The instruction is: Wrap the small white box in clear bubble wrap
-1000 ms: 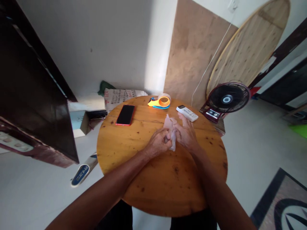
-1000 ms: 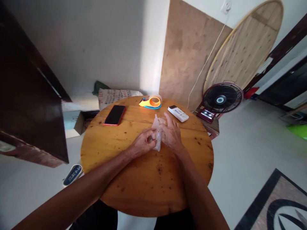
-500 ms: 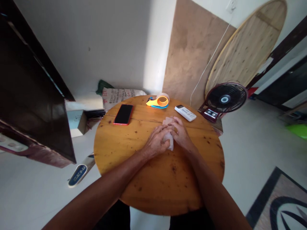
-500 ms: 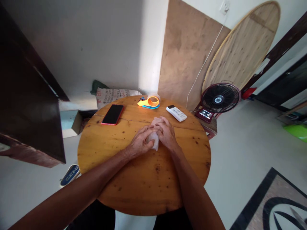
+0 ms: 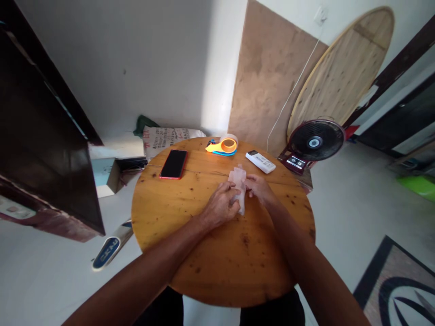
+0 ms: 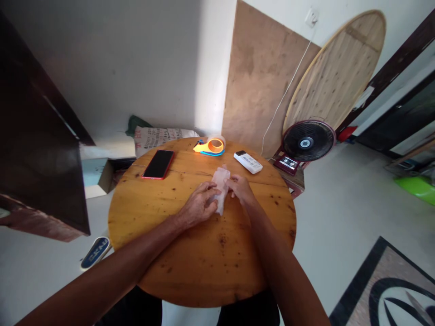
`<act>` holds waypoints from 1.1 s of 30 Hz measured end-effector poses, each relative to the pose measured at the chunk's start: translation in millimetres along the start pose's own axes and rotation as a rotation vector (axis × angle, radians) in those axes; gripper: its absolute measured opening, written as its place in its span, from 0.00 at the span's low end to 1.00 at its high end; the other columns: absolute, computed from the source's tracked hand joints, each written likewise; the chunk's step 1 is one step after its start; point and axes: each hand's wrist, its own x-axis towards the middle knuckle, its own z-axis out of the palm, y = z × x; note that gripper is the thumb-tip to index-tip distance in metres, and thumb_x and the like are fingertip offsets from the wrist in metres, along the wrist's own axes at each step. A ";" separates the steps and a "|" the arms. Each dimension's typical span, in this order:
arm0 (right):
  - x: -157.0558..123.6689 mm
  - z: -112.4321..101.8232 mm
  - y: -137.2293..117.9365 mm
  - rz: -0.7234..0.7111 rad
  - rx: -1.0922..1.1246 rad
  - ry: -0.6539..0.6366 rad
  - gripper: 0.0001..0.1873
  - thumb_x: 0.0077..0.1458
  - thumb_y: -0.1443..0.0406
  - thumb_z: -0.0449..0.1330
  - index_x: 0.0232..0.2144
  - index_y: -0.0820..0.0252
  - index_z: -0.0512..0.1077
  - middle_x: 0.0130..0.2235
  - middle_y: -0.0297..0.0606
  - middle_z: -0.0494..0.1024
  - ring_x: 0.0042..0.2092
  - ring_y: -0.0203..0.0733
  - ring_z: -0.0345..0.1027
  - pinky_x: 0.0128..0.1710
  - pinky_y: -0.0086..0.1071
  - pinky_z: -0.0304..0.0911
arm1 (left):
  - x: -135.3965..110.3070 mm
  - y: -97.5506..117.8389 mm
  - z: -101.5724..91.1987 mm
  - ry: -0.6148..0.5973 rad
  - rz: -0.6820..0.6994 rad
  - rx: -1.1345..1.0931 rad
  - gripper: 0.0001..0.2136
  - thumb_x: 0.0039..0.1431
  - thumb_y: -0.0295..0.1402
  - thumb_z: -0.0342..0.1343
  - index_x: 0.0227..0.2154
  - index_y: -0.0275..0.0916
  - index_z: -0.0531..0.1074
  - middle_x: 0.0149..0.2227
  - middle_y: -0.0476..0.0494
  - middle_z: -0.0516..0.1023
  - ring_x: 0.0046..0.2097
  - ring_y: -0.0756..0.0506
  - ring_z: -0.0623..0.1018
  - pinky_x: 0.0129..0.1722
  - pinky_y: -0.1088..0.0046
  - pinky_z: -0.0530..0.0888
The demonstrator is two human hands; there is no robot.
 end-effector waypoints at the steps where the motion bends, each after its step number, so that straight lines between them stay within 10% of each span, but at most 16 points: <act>1: 2.4 0.2 -2.7 0.006 -0.008 -0.047 0.12 0.45 0.58 0.61 0.29 0.62 0.71 0.22 0.34 0.72 0.21 0.33 0.63 0.12 0.23 0.52 | 0.0 0.3 -0.3 -0.002 0.000 0.002 0.15 0.49 0.25 0.53 0.42 0.37 0.73 0.49 0.36 0.69 0.55 0.41 0.69 0.55 0.62 0.68; 12: 20.4 15.6 -6.9 0.050 -0.072 -0.068 0.08 0.42 0.64 0.61 0.25 0.64 0.72 0.15 0.26 0.66 0.15 0.26 0.50 0.13 0.24 0.43 | 3.3 17.5 -22.0 -0.135 0.023 0.274 0.14 0.52 0.30 0.53 0.43 0.40 0.75 0.55 0.43 0.71 0.46 0.38 0.69 0.45 0.57 0.67; 19: 24.8 21.4 -0.8 -0.007 -0.028 -0.020 0.13 0.36 0.61 0.63 0.27 0.62 0.73 0.23 0.30 0.73 0.23 0.33 0.61 0.20 0.25 0.56 | 2.6 15.1 -17.8 -0.140 0.011 0.249 0.13 0.55 0.29 0.50 0.43 0.39 0.72 0.43 0.42 0.77 0.44 0.40 0.71 0.48 0.61 0.68; 33: -38.4 7.7 -27.5 -0.317 -0.079 -0.030 0.08 0.46 0.60 0.59 0.25 0.58 0.65 0.24 0.28 0.66 0.27 0.33 0.58 0.28 0.27 0.56 | -0.7 9.9 -9.8 0.014 -0.118 0.145 0.15 0.50 0.30 0.55 0.43 0.41 0.70 0.43 0.41 0.71 0.45 0.42 0.72 0.47 0.65 0.72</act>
